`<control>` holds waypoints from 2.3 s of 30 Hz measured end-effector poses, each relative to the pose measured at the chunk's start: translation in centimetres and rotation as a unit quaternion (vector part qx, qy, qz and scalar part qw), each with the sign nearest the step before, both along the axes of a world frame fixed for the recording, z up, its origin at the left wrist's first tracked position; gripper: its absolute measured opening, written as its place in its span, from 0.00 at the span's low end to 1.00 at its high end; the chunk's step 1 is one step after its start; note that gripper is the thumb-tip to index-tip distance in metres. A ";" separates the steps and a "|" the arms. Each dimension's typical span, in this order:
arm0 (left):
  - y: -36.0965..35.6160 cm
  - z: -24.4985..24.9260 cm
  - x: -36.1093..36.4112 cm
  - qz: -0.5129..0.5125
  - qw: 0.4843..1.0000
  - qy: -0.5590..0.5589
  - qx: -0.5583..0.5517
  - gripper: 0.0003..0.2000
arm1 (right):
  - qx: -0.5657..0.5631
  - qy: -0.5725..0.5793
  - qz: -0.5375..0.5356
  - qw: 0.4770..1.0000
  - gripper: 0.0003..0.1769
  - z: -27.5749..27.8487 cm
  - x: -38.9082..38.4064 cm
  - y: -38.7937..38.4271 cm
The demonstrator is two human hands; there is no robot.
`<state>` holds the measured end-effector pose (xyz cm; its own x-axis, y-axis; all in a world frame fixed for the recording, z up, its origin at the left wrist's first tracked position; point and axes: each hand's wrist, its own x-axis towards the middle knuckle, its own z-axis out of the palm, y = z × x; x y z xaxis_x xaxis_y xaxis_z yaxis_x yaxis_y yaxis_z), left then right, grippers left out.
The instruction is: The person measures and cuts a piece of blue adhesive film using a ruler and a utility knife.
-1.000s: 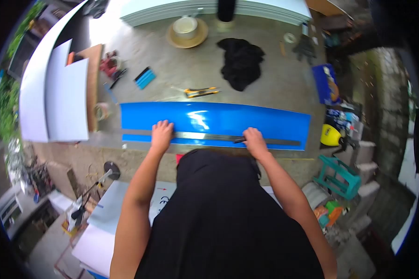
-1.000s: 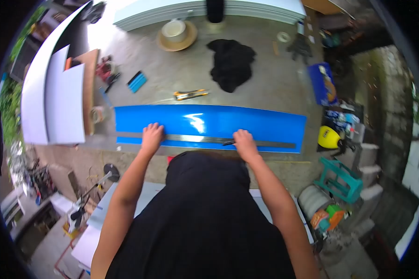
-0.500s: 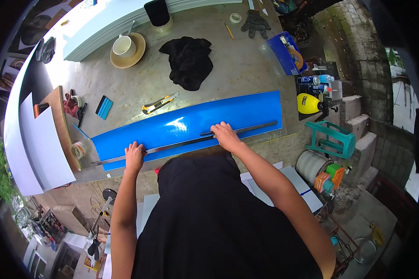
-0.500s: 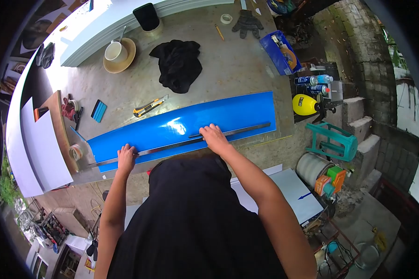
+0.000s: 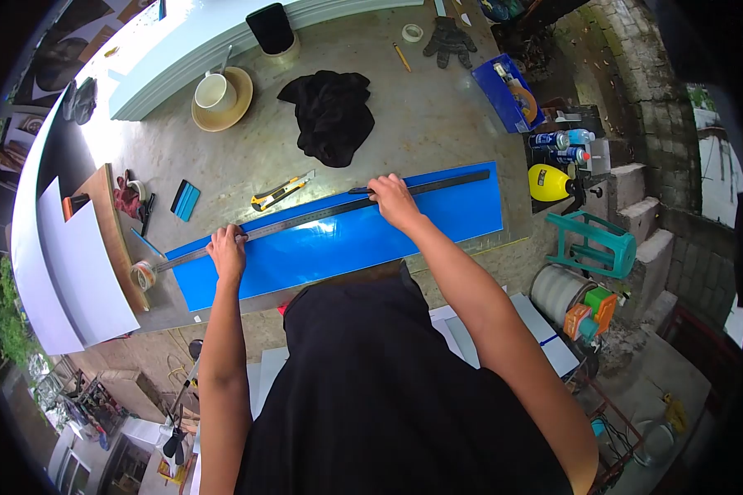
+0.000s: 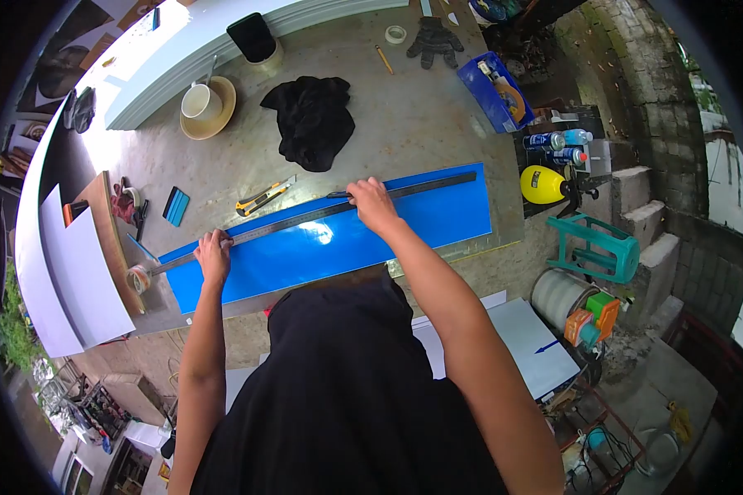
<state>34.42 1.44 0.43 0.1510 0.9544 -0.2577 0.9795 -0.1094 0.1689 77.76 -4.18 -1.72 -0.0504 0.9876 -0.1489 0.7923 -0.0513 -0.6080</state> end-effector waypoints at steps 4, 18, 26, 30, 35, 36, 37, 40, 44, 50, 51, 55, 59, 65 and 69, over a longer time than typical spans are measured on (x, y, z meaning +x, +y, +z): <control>0.2 -0.3 -0.2 0.016 1.000 0.014 0.002 0.09 | 0.019 0.010 -0.010 1.000 0.04 -1.0 -0.3 0.4; -5.4 -0.3 3.1 0.100 0.994 -0.041 0.032 0.34 | 0.040 0.022 -0.029 0.999 0.20 -0.9 0.5 -0.9; -8.2 -0.1 5.4 0.124 0.987 -0.027 -0.095 0.47 | 0.016 0.014 -0.071 0.997 0.13 2.0 1.7 -7.8; -7.9 0.6 4.8 0.089 0.990 -0.018 -0.112 0.48 | -0.031 -0.012 -0.122 0.992 0.10 3.0 1.2 -12.1; -7.7 1.0 4.7 0.070 0.990 -0.014 -0.121 0.48 | -0.053 -0.001 -0.188 0.981 0.06 3.9 0.1 -17.6; -7.4 1.0 4.8 0.074 0.989 -0.006 -0.129 0.49 | -0.066 -0.008 -0.196 0.978 0.06 4.4 -0.2 -18.5; -7.4 1.1 4.9 0.080 0.987 0.002 -0.138 0.50 | -0.081 -0.014 -0.204 0.976 0.06 4.8 -0.4 -19.3; -7.2 1.3 4.9 0.078 0.987 -0.002 -0.143 0.51 | -0.105 -0.027 -0.225 0.968 0.06 5.8 -0.4 -21.4; -7.1 0.4 4.6 0.068 0.986 0.014 -0.153 0.50 | -0.039 -0.013 -0.239 0.970 0.06 4.2 1.6 -24.6; -7.1 -1.4 3.9 0.070 0.989 -0.012 -0.130 0.53 | -0.011 -0.002 -0.297 0.955 0.07 5.7 6.8 -23.9; -7.5 -0.9 4.6 0.091 0.989 -0.005 -0.114 0.52 | -0.010 -0.008 -0.305 0.952 0.07 6.1 8.4 -23.8; -9.7 -0.8 10.8 0.078 0.997 -0.026 -0.002 0.46 | -0.049 0.015 -0.327 0.944 0.09 6.9 16.3 -22.1; -12.0 -0.6 21.9 0.050 0.993 -0.063 0.086 0.42 | -0.038 0.083 -0.305 0.948 0.11 6.5 26.6 -18.3; -13.1 -3.6 33.2 0.098 0.989 -0.045 0.101 0.38 | -0.010 0.068 -0.163 0.984 0.11 4.6 35.1 -9.5; -13.3 -6.0 34.4 0.103 0.986 -0.013 0.134 0.36 | -0.004 0.110 -0.105 0.988 0.12 1.3 34.7 -4.9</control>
<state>68.85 -11.81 -5.56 -0.0495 0.9987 0.0092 0.9813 0.0469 0.1866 112.50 -9.09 -0.46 0.1243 0.9784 -0.1653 0.6123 -0.2068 -0.7631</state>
